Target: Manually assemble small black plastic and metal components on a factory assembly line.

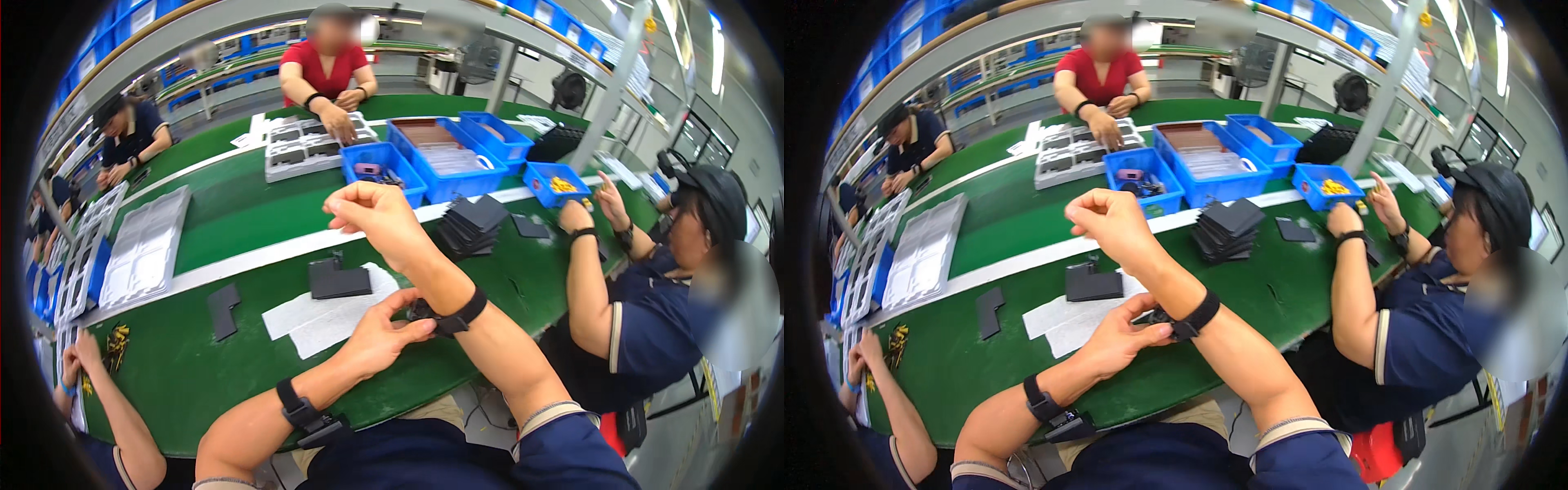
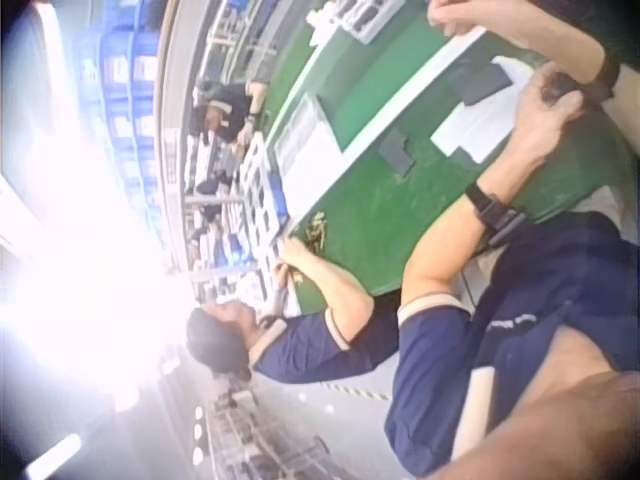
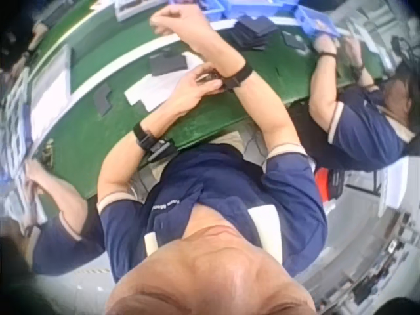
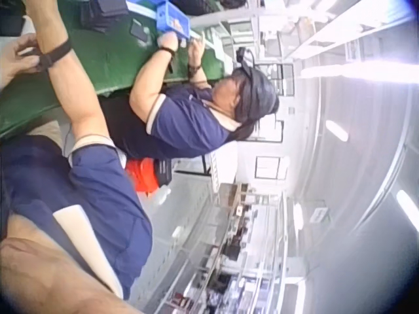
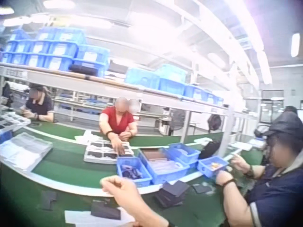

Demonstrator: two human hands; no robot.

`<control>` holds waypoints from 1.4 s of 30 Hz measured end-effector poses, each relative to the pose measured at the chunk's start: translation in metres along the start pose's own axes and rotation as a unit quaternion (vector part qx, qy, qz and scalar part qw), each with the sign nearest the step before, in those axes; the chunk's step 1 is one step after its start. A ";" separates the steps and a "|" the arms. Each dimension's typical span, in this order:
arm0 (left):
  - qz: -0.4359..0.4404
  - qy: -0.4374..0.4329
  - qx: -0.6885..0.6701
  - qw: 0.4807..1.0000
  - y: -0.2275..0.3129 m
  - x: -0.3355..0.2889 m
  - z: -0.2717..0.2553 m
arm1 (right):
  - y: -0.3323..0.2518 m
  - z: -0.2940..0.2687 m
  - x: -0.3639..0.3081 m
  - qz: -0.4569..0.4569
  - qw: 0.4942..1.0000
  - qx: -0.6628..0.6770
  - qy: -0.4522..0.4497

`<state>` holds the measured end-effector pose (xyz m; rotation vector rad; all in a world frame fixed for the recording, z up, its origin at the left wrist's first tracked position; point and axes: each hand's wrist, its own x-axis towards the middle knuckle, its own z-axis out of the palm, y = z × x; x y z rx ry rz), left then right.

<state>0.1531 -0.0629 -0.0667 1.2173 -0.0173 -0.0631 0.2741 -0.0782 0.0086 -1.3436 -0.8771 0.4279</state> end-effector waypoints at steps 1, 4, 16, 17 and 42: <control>-0.002 -0.003 -0.007 1.000 0.001 -0.001 0.002 | -0.004 -0.002 -0.004 0.066 0.983 0.169 -0.011; -0.015 -0.013 0.021 1.000 0.006 -0.002 0.010 | 0.004 -0.018 -0.009 0.075 0.937 0.340 -0.015; -0.007 -0.035 0.029 0.999 0.012 -0.028 0.015 | -0.025 0.008 -0.020 -0.048 0.965 0.248 0.063; -0.009 -0.031 0.029 0.999 0.012 -0.027 0.014 | -0.027 0.013 -0.022 -0.046 0.965 0.252 0.062; -0.018 0.257 0.192 0.947 0.035 -0.059 -0.121 | 0.085 -0.001 -0.030 -0.307 0.751 -0.572 -0.122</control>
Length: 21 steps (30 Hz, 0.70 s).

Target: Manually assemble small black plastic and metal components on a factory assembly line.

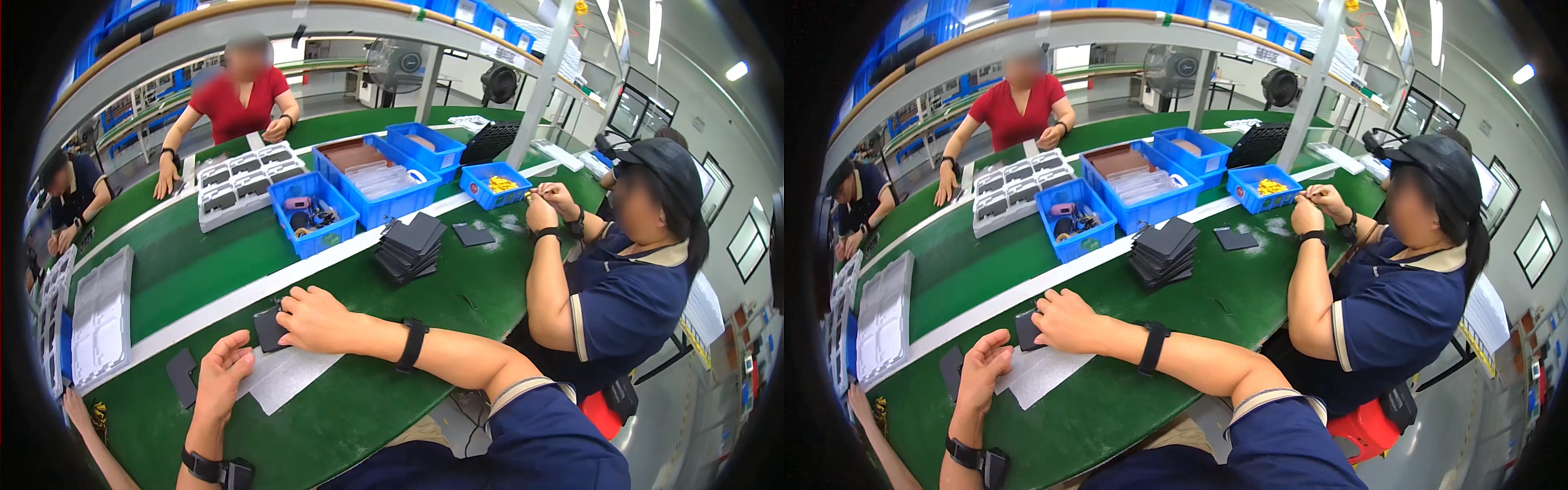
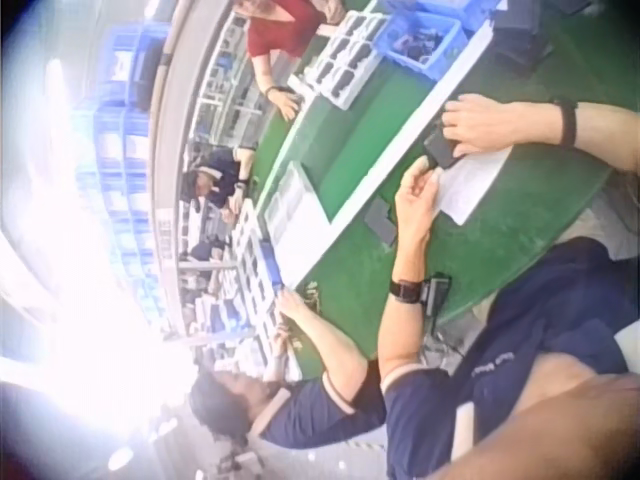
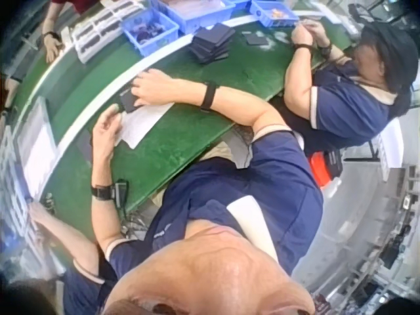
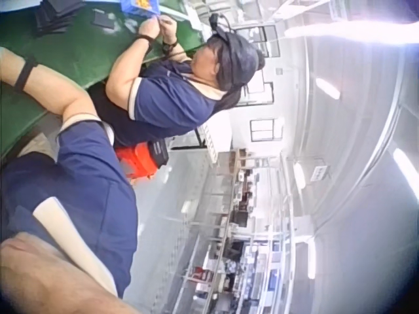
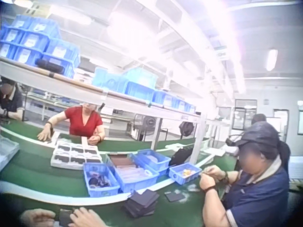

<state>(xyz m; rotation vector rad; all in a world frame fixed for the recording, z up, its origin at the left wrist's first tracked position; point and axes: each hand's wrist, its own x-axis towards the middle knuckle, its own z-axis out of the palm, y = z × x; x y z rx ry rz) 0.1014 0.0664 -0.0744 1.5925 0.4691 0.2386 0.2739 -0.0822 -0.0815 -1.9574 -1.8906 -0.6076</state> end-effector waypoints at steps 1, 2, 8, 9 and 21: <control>-0.002 -0.002 -0.011 1.000 0.002 0.000 0.000 | -0.002 0.002 -0.002 0.015 1.000 0.016 -0.017; -0.005 0.003 -0.023 1.000 0.003 -0.002 -0.003 | -0.007 0.002 -0.002 0.028 0.999 0.014 -0.033; 0.059 -0.045 0.003 0.997 -0.011 0.010 -0.001 | -0.011 -0.013 -0.011 0.074 0.992 0.053 -0.085; 0.060 -0.048 -0.009 0.997 -0.010 0.010 0.001 | -0.009 -0.013 -0.015 0.054 0.994 0.041 -0.083; 0.035 -0.036 -0.009 0.999 -0.003 -0.001 -0.001 | -0.014 -0.016 -0.009 0.026 0.992 0.008 -0.125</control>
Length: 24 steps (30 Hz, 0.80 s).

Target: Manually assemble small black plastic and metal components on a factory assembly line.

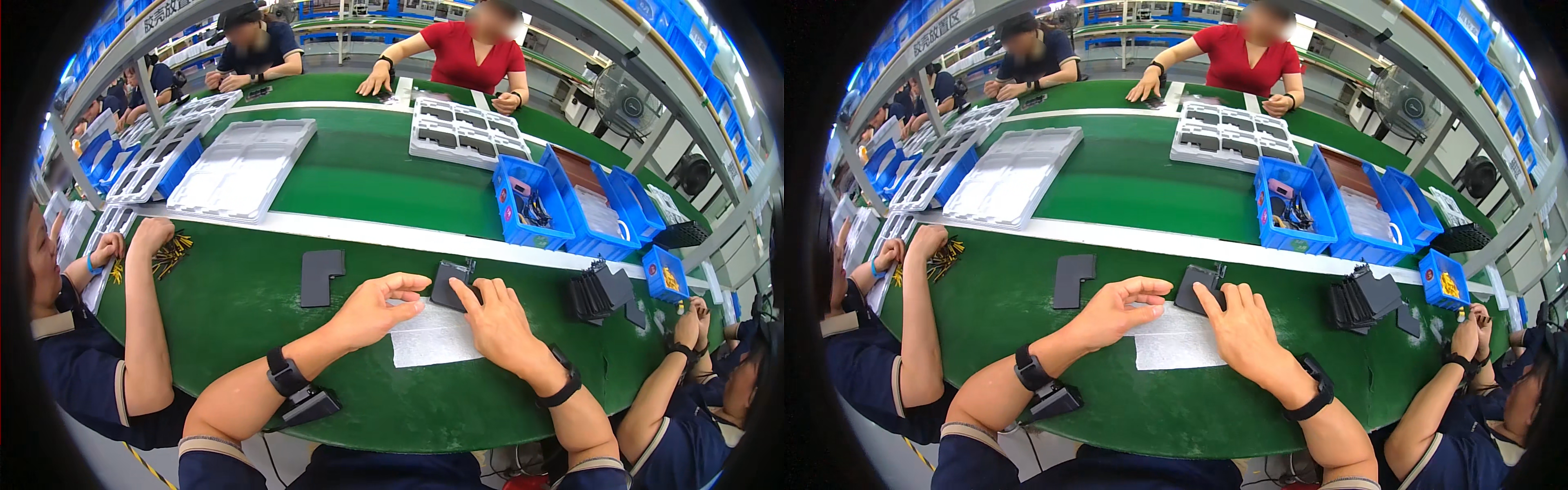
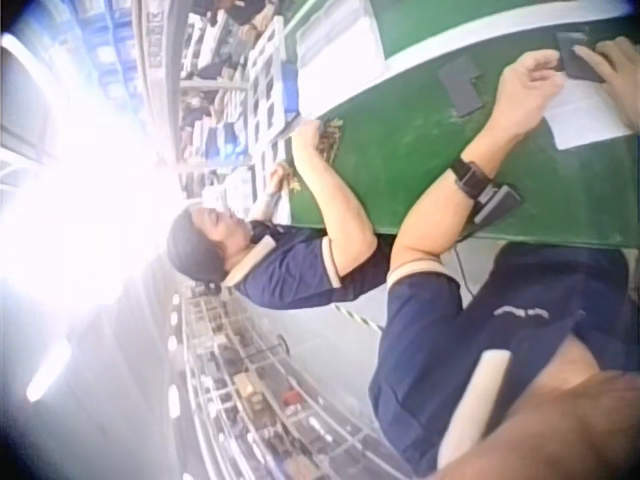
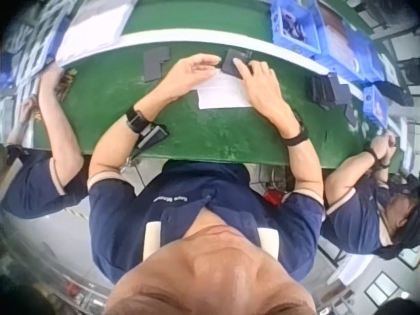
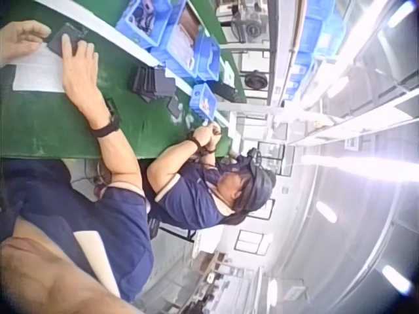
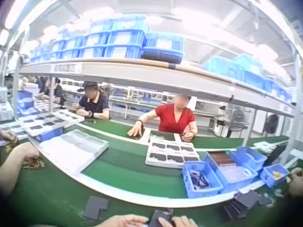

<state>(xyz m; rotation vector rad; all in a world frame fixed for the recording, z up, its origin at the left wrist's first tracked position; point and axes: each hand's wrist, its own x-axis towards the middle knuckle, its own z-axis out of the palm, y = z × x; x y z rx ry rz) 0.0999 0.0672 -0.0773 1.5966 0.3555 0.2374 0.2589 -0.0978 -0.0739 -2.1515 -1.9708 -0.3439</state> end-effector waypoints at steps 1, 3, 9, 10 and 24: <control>0.002 -0.002 0.000 1.000 0.000 0.001 0.000 | 0.001 0.002 0.001 -0.004 1.000 -0.011 0.021; 0.003 -0.002 0.003 1.000 0.000 0.000 0.000 | 0.002 0.002 0.001 -0.008 1.000 -0.005 0.019; -0.004 0.007 0.007 1.000 -0.001 -0.001 0.000 | 0.000 -0.006 -0.001 0.013 0.998 0.057 0.022; -0.002 0.005 0.002 1.000 -0.002 -0.001 0.000 | -0.001 -0.007 -0.001 0.019 0.996 0.079 0.037; 0.029 0.070 -0.042 0.996 -0.008 -0.002 0.007 | -0.011 -0.013 0.003 -0.034 0.995 0.075 0.065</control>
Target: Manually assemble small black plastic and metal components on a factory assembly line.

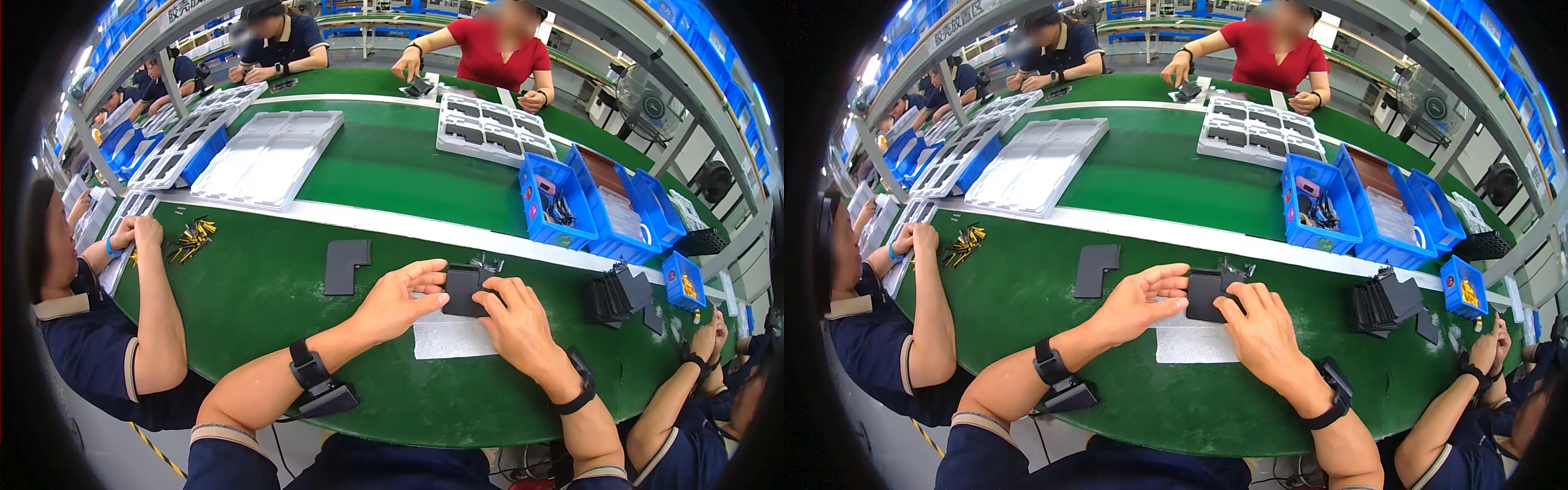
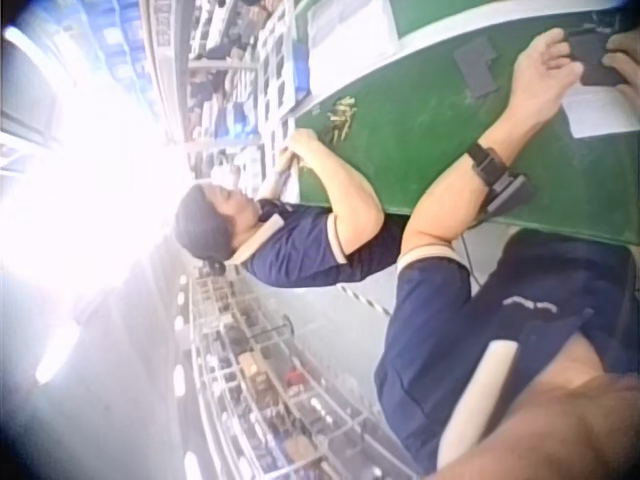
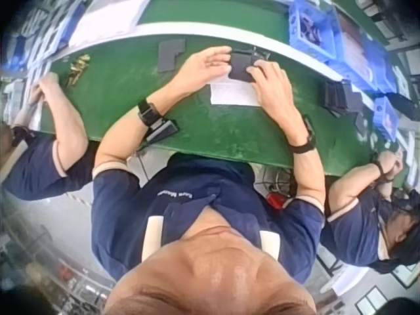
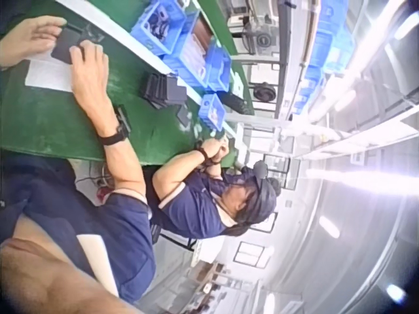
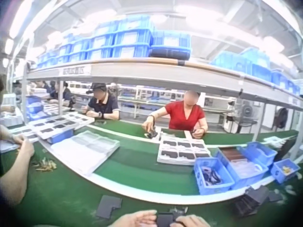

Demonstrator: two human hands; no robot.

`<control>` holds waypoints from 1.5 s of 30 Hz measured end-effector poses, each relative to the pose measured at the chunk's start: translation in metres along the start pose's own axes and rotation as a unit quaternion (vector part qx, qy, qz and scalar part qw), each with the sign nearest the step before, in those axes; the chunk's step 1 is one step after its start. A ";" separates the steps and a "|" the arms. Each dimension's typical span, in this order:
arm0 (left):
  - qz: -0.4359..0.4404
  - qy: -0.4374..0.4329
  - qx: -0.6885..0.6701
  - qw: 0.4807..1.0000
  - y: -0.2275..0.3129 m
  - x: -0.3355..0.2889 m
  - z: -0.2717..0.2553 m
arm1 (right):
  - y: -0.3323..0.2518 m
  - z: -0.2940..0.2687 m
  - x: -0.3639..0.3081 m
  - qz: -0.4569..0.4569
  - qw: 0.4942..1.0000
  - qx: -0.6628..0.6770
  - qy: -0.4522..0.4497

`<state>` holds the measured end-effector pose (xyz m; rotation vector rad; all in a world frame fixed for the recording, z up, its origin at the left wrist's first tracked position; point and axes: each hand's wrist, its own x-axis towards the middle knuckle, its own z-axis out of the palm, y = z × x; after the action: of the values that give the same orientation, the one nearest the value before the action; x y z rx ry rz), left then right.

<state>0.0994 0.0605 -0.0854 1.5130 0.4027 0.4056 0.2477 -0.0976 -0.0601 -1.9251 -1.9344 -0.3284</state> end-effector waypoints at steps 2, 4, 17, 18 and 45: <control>-0.064 -0.031 -0.057 0.996 0.005 0.000 -0.002 | -0.004 0.001 0.001 -0.018 0.998 0.053 0.008; -0.058 -0.035 -0.062 0.996 0.005 0.000 -0.001 | -0.006 -0.002 0.002 0.002 0.996 0.087 0.024; -0.006 -0.063 -0.026 0.998 0.007 -0.009 0.018 | -0.016 -0.014 0.007 0.126 0.960 0.235 0.084; -0.005 -0.063 -0.026 0.998 0.008 -0.009 0.019 | -0.016 -0.015 0.007 0.124 0.962 0.231 0.078; 0.005 -0.084 0.051 0.995 0.013 -0.018 0.010 | -0.007 -0.029 0.007 0.020 0.986 0.142 0.082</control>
<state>0.0888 0.0437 -0.0722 1.6367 0.2867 0.2669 0.2443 -0.1041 -0.0307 -1.6956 -1.7292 -0.1824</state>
